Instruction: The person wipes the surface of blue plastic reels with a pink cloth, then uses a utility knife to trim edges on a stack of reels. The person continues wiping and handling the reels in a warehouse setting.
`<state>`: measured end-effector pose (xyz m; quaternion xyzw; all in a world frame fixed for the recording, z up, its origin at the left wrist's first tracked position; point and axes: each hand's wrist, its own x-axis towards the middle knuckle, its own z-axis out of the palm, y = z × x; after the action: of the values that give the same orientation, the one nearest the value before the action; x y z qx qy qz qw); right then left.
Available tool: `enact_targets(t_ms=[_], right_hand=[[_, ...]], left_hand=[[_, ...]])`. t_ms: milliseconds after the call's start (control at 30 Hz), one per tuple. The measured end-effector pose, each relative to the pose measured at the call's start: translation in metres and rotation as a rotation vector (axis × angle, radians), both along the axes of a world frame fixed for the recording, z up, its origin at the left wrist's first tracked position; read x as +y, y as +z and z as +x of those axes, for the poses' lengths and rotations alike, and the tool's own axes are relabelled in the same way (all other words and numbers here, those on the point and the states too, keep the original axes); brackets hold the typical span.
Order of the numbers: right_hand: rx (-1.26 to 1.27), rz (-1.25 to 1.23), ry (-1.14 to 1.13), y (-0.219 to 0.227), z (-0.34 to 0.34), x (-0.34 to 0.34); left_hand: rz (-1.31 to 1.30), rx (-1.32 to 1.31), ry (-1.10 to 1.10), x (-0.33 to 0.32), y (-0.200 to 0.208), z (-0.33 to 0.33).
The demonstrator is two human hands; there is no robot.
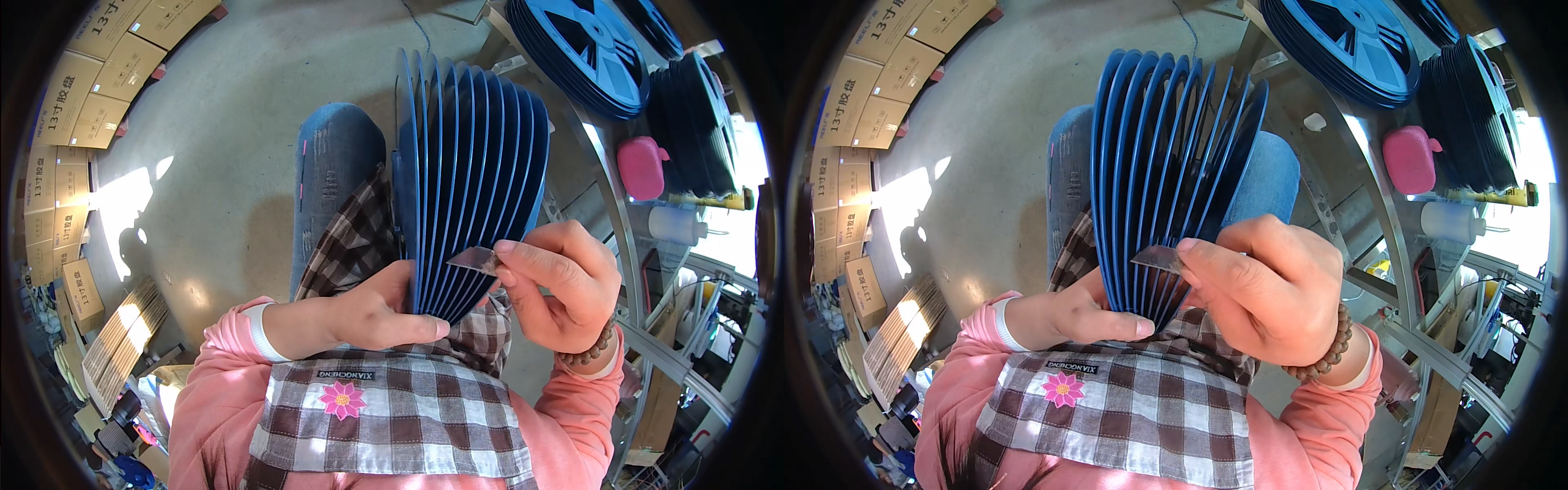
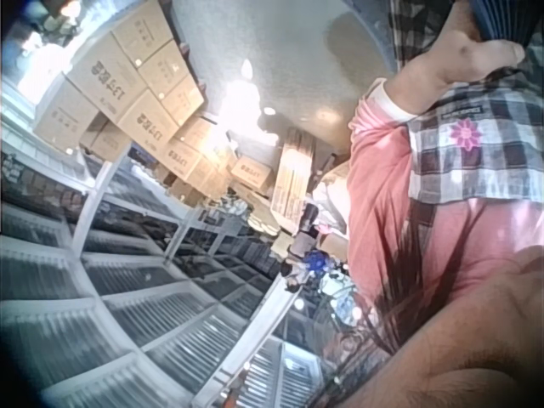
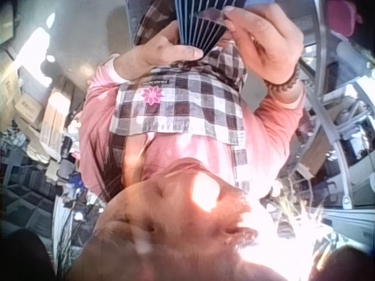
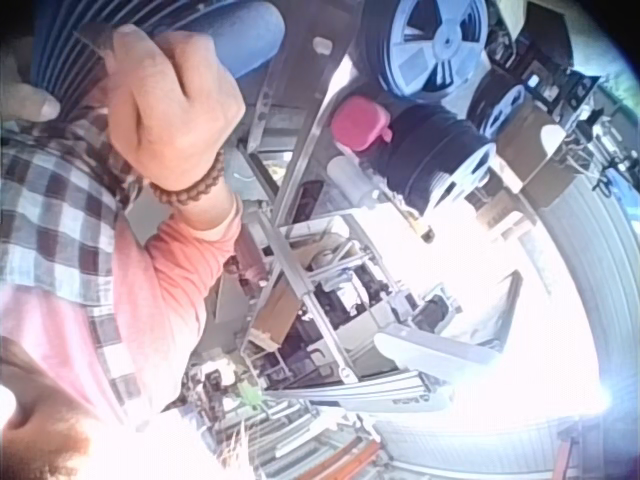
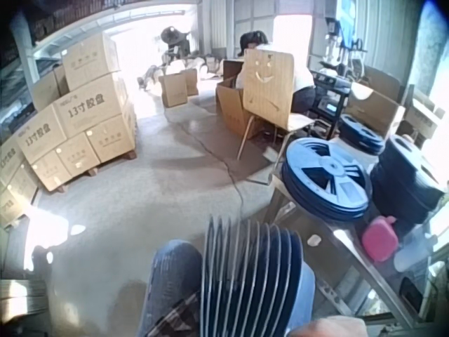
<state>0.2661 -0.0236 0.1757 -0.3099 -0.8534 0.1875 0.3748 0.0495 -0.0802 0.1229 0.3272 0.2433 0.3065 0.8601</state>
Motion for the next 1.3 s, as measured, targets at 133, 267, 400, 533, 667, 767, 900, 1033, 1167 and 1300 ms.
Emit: enact_targets(t_ms=[133, 267, 400, 533, 667, 767, 900, 1033, 1167, 1300], right_hand=[[0.005, 0.006, -0.017, 0.003, -0.003, 0.003], [-0.003, -0.024, -0.019, 0.004, -0.004, 0.005], [0.015, 0.007, -0.006, 0.004, -0.006, 0.009], [-0.025, 0.006, 0.009, 0.003, -0.005, 0.007], [-0.077, 0.085, 0.041, 0.003, -0.006, -0.001], [-0.071, 0.135, 0.069, -0.002, -0.006, -0.007], [-0.118, 0.206, 0.090, -0.002, -0.002, -0.012], [-0.110, 0.210, 0.121, -0.004, 0.002, -0.011], [-0.103, 0.156, 0.164, -0.008, -0.001, -0.015], [-0.035, 0.120, 0.097, -0.009, -0.001, -0.015]], left_hand=[[-0.023, -0.028, 0.030, 0.001, 0.005, 0.004], [-0.031, -0.017, 0.013, 0.001, 0.004, 0.002], [0.007, 0.004, 0.001, -0.003, -0.007, 0.001], [-0.009, -0.002, -0.001, -0.003, -0.008, 0.001], [0.012, -0.004, 0.001, -0.002, -0.009, -0.001], [0.027, -0.008, -0.055, -0.003, -0.014, -0.004], [0.042, -0.001, -0.104, -0.001, -0.013, -0.006], [0.059, 0.011, -0.115, -0.001, -0.014, -0.006], [0.020, 0.018, -0.131, 0.000, -0.014, -0.008], [0.028, 0.030, -0.107, 0.001, -0.012, -0.007]])
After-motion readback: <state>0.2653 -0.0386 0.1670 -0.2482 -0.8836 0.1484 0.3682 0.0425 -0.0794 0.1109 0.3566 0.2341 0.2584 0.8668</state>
